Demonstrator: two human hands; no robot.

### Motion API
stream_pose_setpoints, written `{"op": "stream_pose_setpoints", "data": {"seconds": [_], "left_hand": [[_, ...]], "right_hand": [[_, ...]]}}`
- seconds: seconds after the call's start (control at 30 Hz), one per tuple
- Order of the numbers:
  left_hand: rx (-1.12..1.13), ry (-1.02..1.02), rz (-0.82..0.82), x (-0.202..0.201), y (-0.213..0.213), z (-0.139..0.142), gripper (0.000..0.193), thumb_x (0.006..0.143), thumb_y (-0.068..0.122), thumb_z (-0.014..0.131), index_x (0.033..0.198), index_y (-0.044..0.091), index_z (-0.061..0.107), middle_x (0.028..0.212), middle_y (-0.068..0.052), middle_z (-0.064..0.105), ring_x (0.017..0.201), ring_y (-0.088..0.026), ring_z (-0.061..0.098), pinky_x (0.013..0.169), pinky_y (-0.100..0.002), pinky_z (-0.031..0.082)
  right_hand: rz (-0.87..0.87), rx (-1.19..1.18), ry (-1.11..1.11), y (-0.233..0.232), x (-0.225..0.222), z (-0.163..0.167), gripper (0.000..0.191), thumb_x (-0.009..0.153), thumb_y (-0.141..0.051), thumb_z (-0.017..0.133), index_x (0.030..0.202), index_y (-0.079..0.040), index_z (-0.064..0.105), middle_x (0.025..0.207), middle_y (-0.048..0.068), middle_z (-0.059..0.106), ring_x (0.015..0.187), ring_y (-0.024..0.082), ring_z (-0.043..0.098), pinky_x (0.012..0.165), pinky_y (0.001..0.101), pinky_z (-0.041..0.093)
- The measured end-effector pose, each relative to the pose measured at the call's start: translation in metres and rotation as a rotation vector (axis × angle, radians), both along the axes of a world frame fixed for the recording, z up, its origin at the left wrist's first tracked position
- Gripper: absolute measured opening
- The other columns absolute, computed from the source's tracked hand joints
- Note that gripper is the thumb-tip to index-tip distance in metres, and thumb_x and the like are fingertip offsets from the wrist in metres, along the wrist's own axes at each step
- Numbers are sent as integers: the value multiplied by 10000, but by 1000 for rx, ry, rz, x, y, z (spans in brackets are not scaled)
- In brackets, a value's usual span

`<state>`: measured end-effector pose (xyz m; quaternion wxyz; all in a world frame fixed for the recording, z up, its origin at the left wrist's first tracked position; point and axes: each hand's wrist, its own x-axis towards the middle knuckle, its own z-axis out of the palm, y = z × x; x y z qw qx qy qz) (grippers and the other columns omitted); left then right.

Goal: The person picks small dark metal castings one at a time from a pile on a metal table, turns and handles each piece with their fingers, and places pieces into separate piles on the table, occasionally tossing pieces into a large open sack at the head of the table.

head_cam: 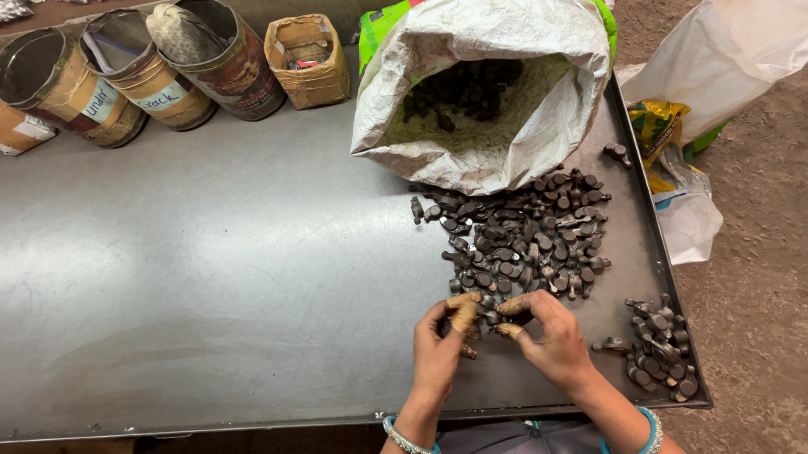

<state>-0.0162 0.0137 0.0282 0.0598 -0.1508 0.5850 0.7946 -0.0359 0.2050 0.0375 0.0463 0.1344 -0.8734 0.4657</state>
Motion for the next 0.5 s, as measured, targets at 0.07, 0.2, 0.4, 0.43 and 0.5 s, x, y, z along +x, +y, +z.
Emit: {"op": "stream_pose_setpoints", "data": {"seconds": [0.07, 0.2, 0.4, 0.43, 0.5], "left_hand": [[-59, 247, -63, 2, 1, 3, 219, 961, 97, 738, 1148, -19, 737, 1073, -52, 764, 948, -74, 692, 797, -222, 565], [89, -118, -58, -1, 0, 2, 153, 912, 126, 748, 1026, 24, 742, 836, -17, 726, 665, -76, 655, 512, -220, 477], [321, -246, -35, 0, 4, -5, 190, 962, 247, 742, 926, 78, 664, 730, -1, 652, 567, -80, 590, 455, -236, 454], [324, -266, -36, 2, 5, -6, 184, 954, 259, 730, 941, 83, 677, 737, -1, 662, 571, -79, 597, 461, -237, 462], [326, -275, -50, 3, 6, -7, 205, 960, 275, 719, 957, 72, 685, 748, -2, 671, 580, -73, 598, 470, -236, 470]], "right_hand": [[-14, -19, -92, 4, 1, -5, 365, 703, 53, 771, 1043, -43, 682, 960, 61, 736, 894, 179, 735, 798, 311, 583], [21, -684, -577, 8, -4, -20, 403, 779, 28, 781, 1157, -20, 650, 1006, 47, 721, 938, 140, 707, 821, 288, 607], [-88, -1068, -934, 10, 2, -33, 336, 872, -52, 737, 1195, -21, 649, 1010, 74, 724, 873, 127, 683, 633, 243, 514], [-120, -1093, -966, 10, 2, -35, 324, 868, -74, 716, 1182, -33, 644, 1016, 65, 730, 885, 118, 697, 618, 237, 508], [-153, -1125, -997, 10, 2, -37, 289, 880, -114, 691, 1158, -49, 645, 1012, 44, 737, 864, 101, 696, 598, 229, 503]]}}
